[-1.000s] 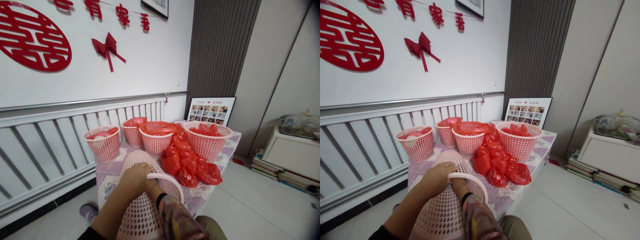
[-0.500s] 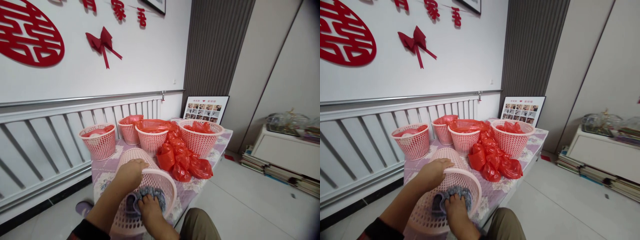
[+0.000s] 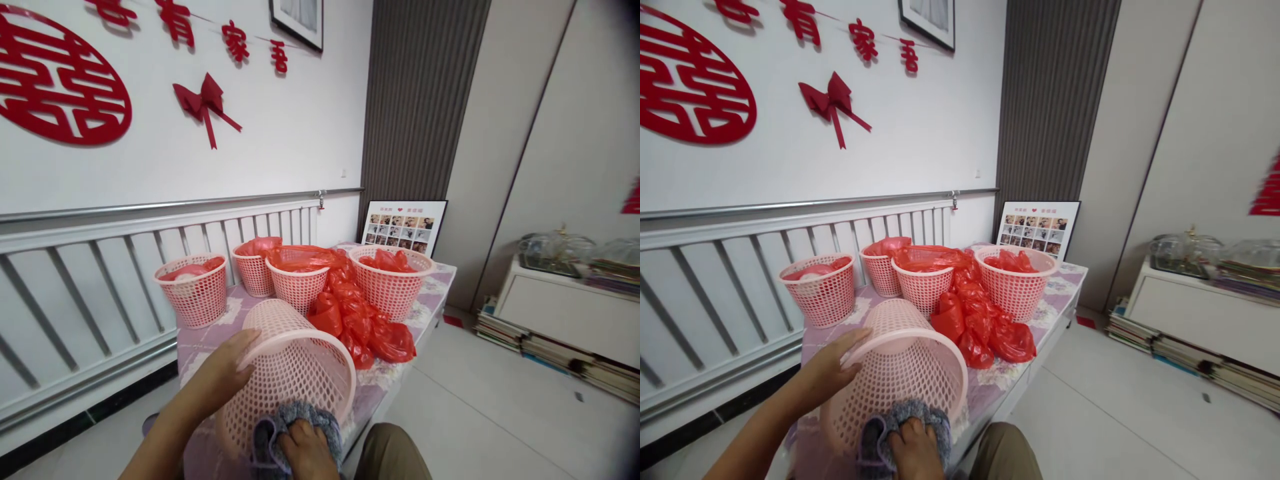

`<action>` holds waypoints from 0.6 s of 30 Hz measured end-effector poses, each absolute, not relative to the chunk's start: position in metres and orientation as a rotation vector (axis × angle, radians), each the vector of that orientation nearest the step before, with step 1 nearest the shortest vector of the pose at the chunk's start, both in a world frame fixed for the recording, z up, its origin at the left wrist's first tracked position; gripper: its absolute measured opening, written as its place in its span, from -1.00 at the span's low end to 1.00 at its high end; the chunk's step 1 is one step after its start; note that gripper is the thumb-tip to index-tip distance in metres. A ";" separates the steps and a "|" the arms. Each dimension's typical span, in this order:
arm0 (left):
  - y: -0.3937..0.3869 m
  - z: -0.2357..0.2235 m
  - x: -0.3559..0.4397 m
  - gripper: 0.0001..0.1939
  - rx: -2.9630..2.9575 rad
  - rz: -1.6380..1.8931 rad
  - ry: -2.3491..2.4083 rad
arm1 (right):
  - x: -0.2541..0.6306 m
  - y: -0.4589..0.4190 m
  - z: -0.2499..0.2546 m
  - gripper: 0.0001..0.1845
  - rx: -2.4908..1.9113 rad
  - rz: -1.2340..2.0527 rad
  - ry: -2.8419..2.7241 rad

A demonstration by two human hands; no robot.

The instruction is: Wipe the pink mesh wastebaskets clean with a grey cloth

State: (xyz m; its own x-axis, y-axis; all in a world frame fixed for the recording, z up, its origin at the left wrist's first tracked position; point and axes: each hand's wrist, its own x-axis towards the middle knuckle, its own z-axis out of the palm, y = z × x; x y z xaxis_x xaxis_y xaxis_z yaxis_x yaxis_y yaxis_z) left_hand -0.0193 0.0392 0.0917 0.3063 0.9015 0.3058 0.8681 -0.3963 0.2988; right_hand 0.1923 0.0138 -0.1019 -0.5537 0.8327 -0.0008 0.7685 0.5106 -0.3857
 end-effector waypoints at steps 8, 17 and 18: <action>0.037 0.067 -0.045 -0.33 2.260 0.962 1.816 | 0.171 0.026 -0.081 -0.67 -1.238 0.403 -2.577; 0.048 0.096 -0.036 -0.27 2.356 0.660 1.752 | 0.146 0.042 -0.056 -0.46 -0.986 0.713 -2.511; 0.051 0.098 -0.032 -0.27 2.374 0.644 1.724 | 0.144 0.053 -0.044 -0.45 -0.953 0.695 -2.465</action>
State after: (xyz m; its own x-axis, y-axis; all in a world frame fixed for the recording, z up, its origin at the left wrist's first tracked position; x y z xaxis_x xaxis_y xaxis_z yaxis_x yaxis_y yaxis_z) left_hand -0.0316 0.0506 0.0977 0.2530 0.9324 0.2583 0.8733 -0.3350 0.3537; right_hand 0.1443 0.0529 -0.0441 -0.6842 0.7045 0.1885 0.5022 0.6426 -0.5787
